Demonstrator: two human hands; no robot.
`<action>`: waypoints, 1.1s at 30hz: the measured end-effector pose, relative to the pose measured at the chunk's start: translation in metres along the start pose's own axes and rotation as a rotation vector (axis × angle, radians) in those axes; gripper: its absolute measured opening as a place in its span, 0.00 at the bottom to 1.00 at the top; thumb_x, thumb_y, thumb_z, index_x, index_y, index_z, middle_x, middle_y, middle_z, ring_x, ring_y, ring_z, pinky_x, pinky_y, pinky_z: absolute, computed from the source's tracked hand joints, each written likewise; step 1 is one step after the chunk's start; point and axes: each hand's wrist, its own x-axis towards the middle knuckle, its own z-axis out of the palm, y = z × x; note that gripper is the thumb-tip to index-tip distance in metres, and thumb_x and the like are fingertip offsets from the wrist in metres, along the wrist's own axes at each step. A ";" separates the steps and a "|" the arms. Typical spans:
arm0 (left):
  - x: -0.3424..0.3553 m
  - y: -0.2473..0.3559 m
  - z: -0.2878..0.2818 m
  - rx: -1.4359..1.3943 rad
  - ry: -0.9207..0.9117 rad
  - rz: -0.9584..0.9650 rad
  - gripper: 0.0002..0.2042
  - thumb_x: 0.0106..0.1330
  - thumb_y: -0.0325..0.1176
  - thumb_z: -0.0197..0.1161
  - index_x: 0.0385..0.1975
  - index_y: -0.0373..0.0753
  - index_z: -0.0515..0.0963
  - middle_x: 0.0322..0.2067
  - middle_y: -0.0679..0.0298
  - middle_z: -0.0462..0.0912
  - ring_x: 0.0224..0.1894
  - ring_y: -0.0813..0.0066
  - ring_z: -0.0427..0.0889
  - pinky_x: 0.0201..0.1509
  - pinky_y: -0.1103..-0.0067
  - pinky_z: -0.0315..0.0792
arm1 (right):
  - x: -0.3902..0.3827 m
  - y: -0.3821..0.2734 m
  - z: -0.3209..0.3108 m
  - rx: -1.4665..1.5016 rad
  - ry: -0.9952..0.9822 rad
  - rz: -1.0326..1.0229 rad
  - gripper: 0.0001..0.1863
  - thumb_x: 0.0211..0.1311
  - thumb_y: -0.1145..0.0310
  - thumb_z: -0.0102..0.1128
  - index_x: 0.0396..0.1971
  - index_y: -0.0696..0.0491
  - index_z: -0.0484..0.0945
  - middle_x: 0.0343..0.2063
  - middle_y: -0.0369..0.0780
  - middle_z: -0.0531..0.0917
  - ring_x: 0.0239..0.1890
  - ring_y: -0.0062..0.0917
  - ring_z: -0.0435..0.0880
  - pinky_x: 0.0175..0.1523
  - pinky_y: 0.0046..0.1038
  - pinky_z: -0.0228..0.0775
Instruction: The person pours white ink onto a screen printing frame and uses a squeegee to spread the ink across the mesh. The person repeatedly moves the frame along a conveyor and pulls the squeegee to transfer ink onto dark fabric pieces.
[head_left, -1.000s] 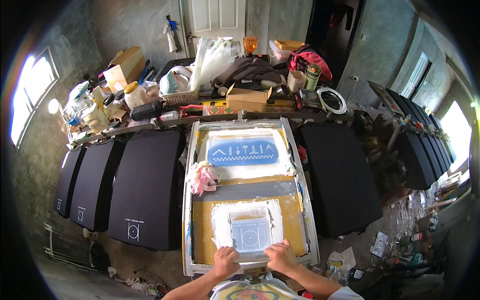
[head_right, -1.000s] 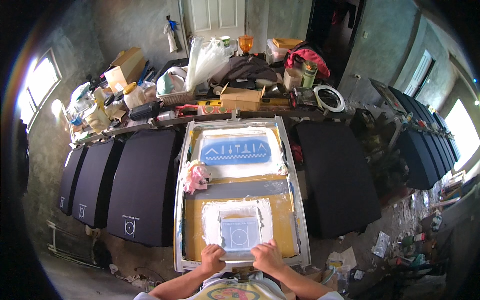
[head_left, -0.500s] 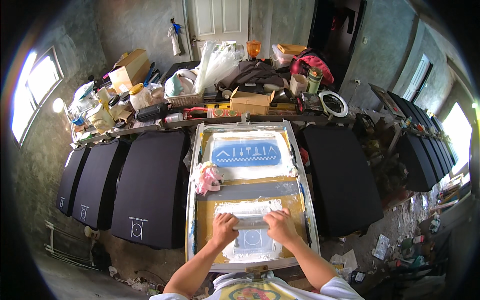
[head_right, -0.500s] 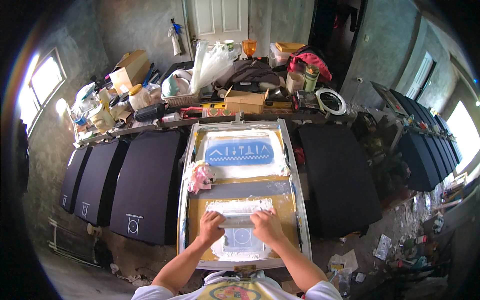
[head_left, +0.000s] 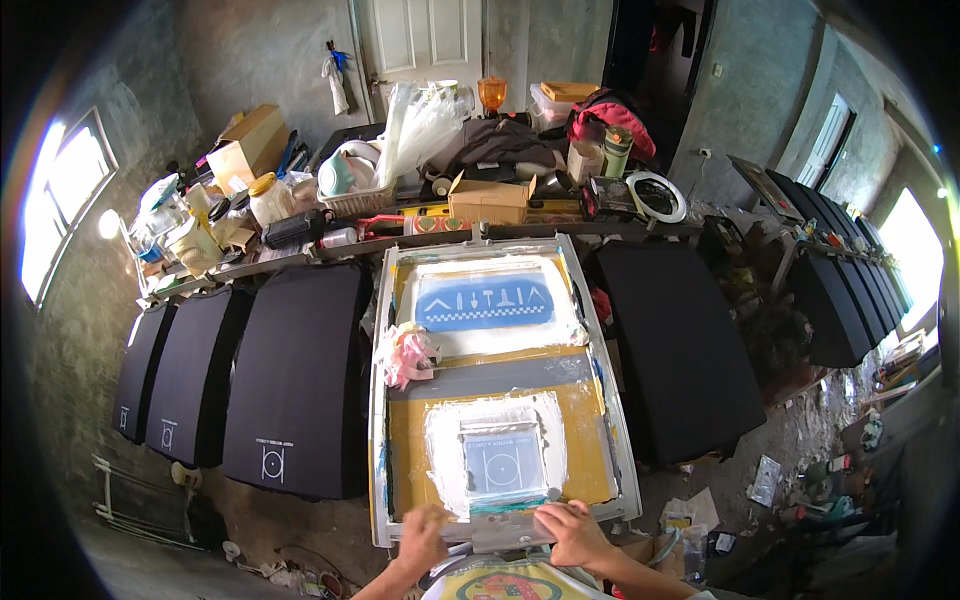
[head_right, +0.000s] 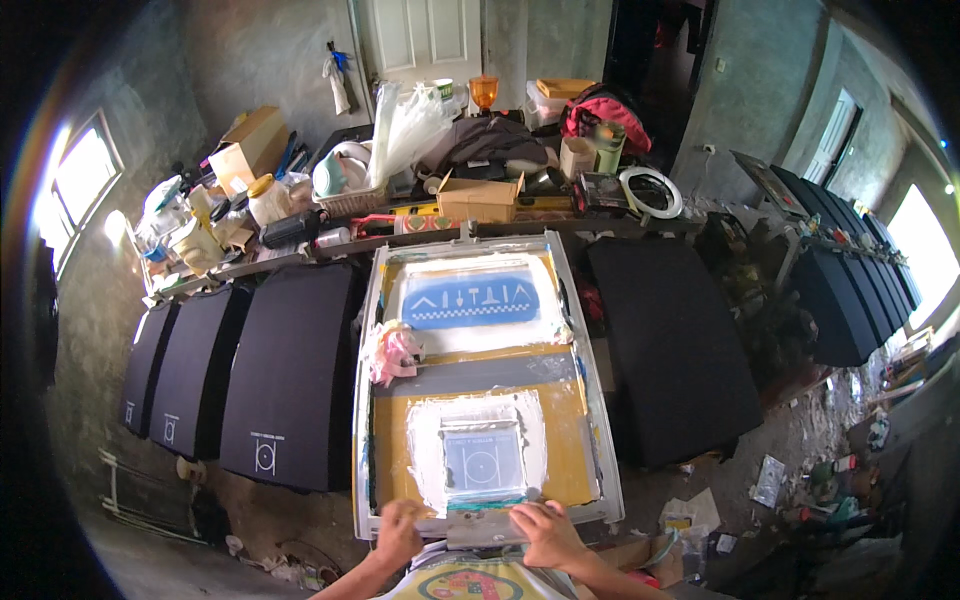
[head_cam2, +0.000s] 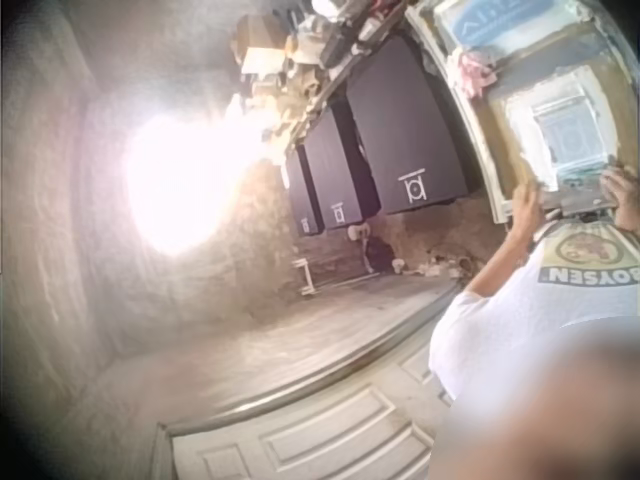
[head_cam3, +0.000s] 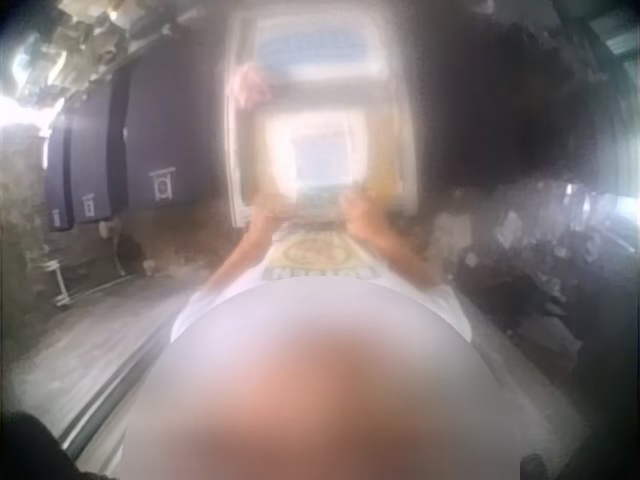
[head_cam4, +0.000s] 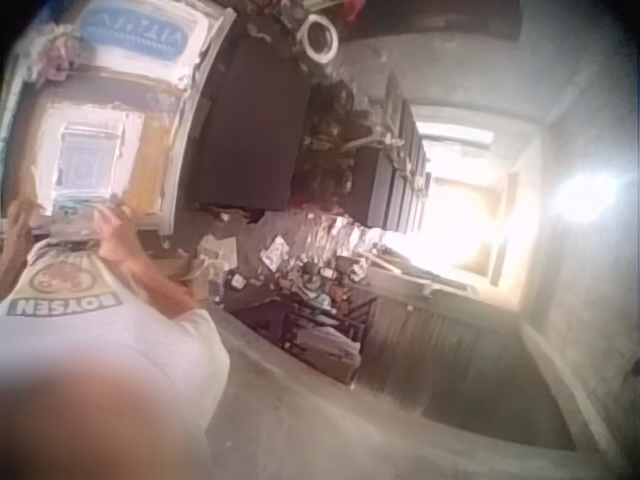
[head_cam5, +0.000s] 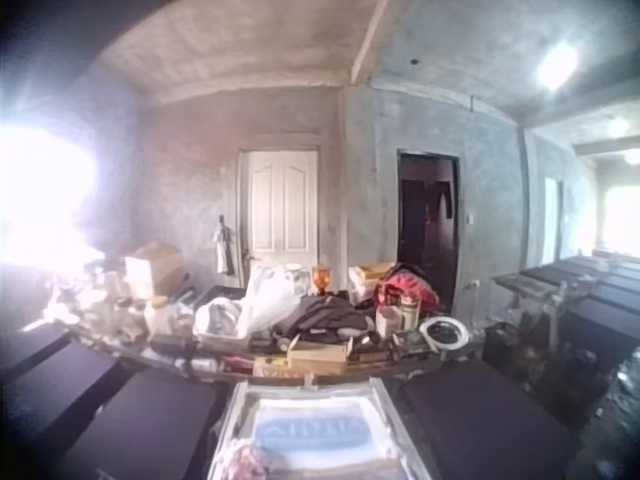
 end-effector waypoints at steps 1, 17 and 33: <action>-0.002 -0.008 -0.007 0.026 0.072 -0.145 0.24 0.46 0.20 0.64 0.48 0.38 0.77 0.51 0.54 0.76 0.55 0.48 0.73 0.57 0.60 0.69 | -0.003 0.006 -0.005 0.073 -0.015 0.016 0.25 0.45 0.75 0.60 0.50 0.59 0.79 0.50 0.43 0.82 0.56 0.36 0.79 0.62 0.38 0.64; 0.013 -0.076 -0.024 -0.140 0.258 -1.234 0.27 0.72 0.49 0.62 0.23 0.25 0.75 0.17 0.54 0.75 0.23 0.69 0.71 0.32 0.65 0.70 | -0.022 0.138 -0.029 0.227 0.452 1.047 0.22 0.72 0.59 0.52 0.28 0.65 0.78 0.24 0.54 0.82 0.29 0.48 0.83 0.37 0.45 0.69; 0.020 -0.032 -0.056 -0.464 0.507 -1.184 0.24 0.67 0.41 0.67 0.14 0.32 0.67 0.15 0.71 0.62 0.22 0.79 0.58 0.24 0.71 0.53 | -0.046 0.095 -0.090 0.180 0.571 0.872 0.21 0.71 0.60 0.53 0.24 0.64 0.74 0.18 0.53 0.75 0.21 0.42 0.77 0.31 0.42 0.64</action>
